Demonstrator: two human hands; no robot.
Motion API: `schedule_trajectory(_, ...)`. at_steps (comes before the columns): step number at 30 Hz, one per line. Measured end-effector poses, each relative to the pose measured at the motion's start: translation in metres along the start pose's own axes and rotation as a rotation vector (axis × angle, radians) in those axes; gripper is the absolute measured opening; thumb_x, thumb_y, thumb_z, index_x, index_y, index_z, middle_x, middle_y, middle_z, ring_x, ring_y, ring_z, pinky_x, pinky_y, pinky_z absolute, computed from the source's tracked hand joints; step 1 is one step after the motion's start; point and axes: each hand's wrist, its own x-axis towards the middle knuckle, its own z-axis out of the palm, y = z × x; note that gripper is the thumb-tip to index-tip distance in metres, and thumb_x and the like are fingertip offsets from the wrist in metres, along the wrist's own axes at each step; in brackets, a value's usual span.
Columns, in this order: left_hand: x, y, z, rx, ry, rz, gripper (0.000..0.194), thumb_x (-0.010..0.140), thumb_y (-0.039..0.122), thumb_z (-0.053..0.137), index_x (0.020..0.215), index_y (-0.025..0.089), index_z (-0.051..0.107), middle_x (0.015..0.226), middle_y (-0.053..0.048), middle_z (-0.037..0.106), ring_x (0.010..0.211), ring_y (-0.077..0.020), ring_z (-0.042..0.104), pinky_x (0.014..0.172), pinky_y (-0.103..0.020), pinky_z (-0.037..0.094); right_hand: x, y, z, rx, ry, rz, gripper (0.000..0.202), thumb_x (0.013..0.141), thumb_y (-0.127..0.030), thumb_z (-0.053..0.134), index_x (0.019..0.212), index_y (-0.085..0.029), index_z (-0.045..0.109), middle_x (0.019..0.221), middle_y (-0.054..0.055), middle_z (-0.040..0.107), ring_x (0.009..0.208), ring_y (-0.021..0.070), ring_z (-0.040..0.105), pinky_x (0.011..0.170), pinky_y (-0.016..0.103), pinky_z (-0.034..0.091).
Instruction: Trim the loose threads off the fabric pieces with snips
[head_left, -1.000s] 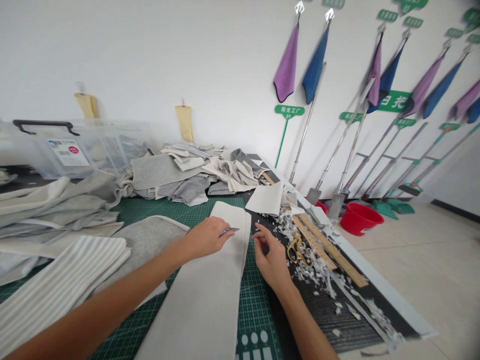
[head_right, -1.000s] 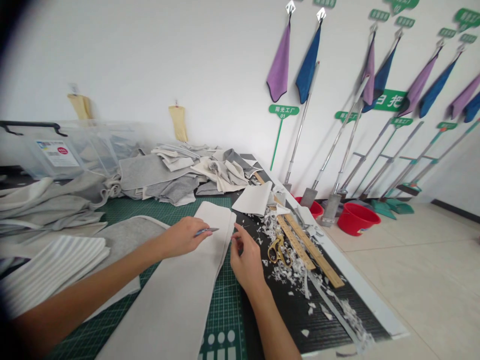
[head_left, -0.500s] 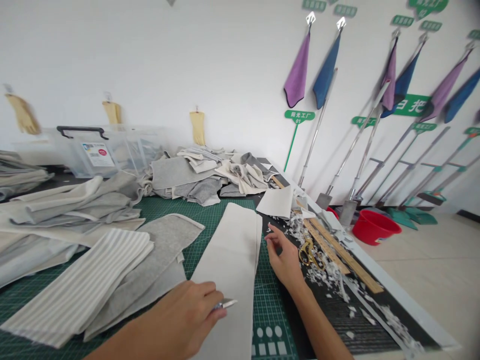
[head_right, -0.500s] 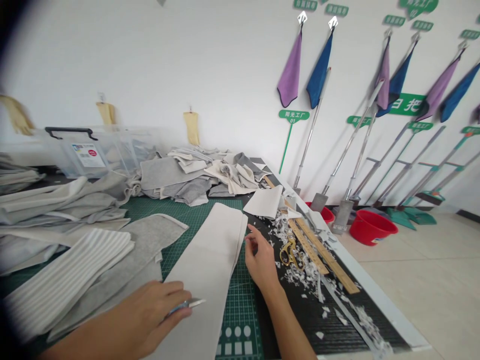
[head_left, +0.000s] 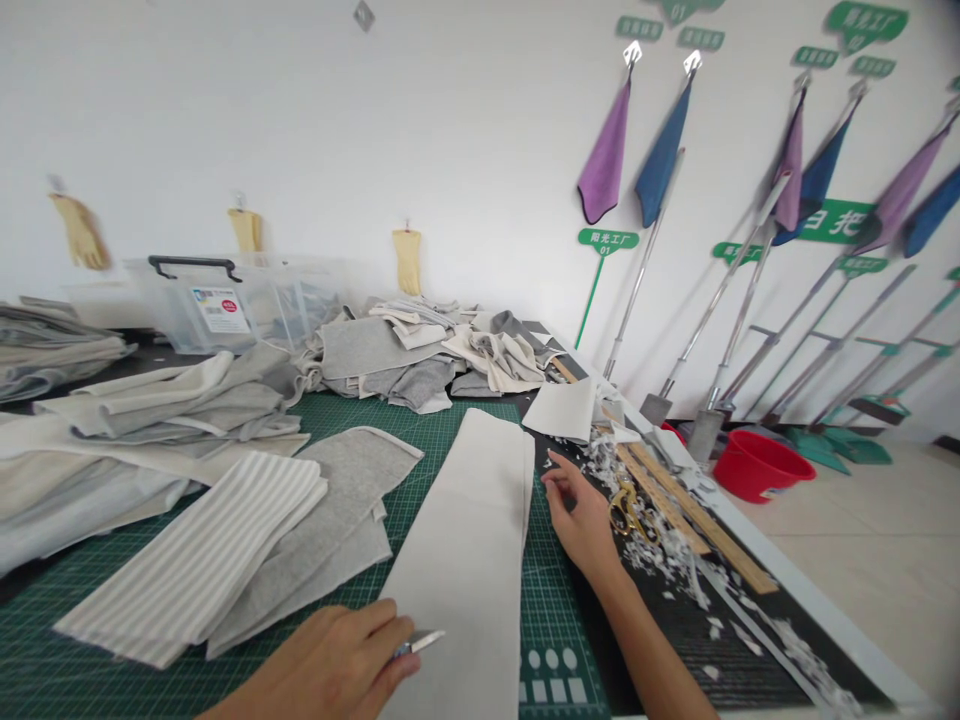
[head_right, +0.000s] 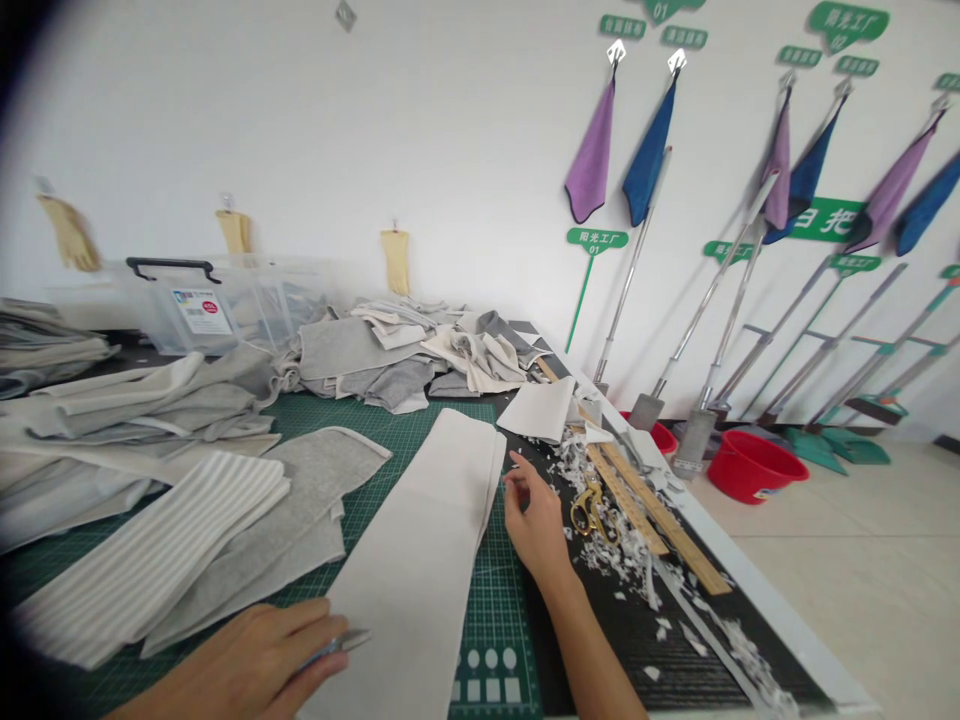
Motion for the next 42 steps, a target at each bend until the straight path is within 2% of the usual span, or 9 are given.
schedule_trajectory(3,-0.002,-0.009,0.002,0.044,-0.012,-0.036,0.03,0.095,0.043,0.046,0.12,0.036,0.06,0.111,-0.001,0.068,0.089,-0.0203,0.066,0.077,-0.03,0.053,0.0,0.001,0.0,0.006,0.006,0.0,0.038,0.088,-0.022,0.05,0.125,-0.018,0.053,0.092,0.003,0.068,0.075,0.0163,0.064,0.079,0.034,0.052)
schedule_trajectory(6,0.005,-0.018,-0.001,0.072,-0.035,-0.096,0.032,0.096,0.042,0.043,0.122,0.033,0.059,0.112,-0.004,0.068,0.09,-0.0214,0.066,0.078,-0.033,0.052,0.0,0.0,0.001,0.006,-0.003,0.003,0.037,0.088,-0.023,0.05,0.125,-0.018,0.054,0.091,0.003,0.068,0.073,0.0162,0.064,0.077,0.033,0.053)
schedule_trajectory(11,0.033,-0.022,-0.022,0.079,-0.095,-0.127,0.033,0.099,0.032,0.035,0.104,0.026,0.066,0.097,-0.006,0.068,0.084,-0.0221,0.065,0.076,-0.035,0.049,0.0,-0.001,0.0,0.008,0.013,-0.013,0.038,0.088,-0.023,0.05,0.125,-0.018,0.054,0.091,0.004,0.068,0.075,0.0166,0.064,0.078,0.034,0.053)
schedule_trajectory(15,0.057,-0.021,-0.032,0.078,-0.059,-0.132,0.032,0.099,0.035,0.036,0.101,0.022,0.065,0.094,-0.006,0.066,0.085,-0.0231,0.063,0.078,-0.036,0.047,0.001,-0.003,-0.001,-0.001,0.006,-0.008,0.037,0.088,-0.022,0.05,0.125,-0.019,0.054,0.091,0.003,0.068,0.074,0.0162,0.064,0.078,0.034,0.053)
schedule_trajectory(19,0.082,-0.033,-0.028,0.07,-0.035,-0.134,0.03,0.097,0.039,0.042,0.098,0.02,0.064,0.092,-0.006,0.066,0.087,-0.0231,0.063,0.08,-0.035,0.045,0.001,-0.004,0.0,0.005,0.004,-0.015,0.037,0.089,-0.022,0.049,0.125,-0.018,0.054,0.091,0.004,0.068,0.072,0.0158,0.064,0.075,0.033,0.054)
schedule_trajectory(25,0.126,-0.052,-0.02,0.167,-0.031,-0.093,0.035,0.098,0.036,0.039,0.084,0.017,0.065,0.086,-0.009,0.068,0.083,-0.0239,0.063,0.076,-0.034,0.044,0.001,-0.004,0.0,0.03,0.003,-0.025,0.036,0.09,-0.022,0.049,0.125,-0.018,0.053,0.09,0.003,0.068,0.071,0.0148,0.063,0.073,0.03,0.054)
schedule_trajectory(34,0.191,-0.069,-0.007,0.209,0.037,-0.143,0.037,0.095,0.041,0.044,0.092,0.014,0.069,0.09,-0.014,0.071,0.089,-0.0275,0.065,0.077,-0.034,0.046,0.0,-0.009,-0.001,0.038,0.018,-0.036,0.036,0.09,-0.02,0.047,0.125,-0.018,0.054,0.09,0.005,0.068,0.074,0.0157,0.064,0.076,0.032,0.054)
schedule_trajectory(38,0.213,-0.072,-0.004,0.223,0.052,-0.131,0.036,0.095,0.038,0.043,0.09,0.014,0.07,0.09,-0.015,0.071,0.092,-0.0271,0.065,0.08,-0.034,0.046,0.0,-0.011,-0.001,0.058,-0.001,-0.018,0.036,0.089,-0.019,0.047,0.125,-0.018,0.054,0.09,0.004,0.067,0.073,0.0151,0.063,0.074,0.03,0.054)
schedule_trajectory(42,0.229,-0.066,-0.001,0.218,0.066,-0.115,0.036,0.095,0.039,0.045,0.092,0.014,0.071,0.09,-0.015,0.071,0.092,-0.0267,0.065,0.08,-0.033,0.046,-0.001,-0.01,0.0,0.079,-0.008,-0.004,0.037,0.089,-0.018,0.048,0.125,-0.019,0.054,0.092,0.004,0.067,0.074,0.0148,0.063,0.074,0.029,0.054)
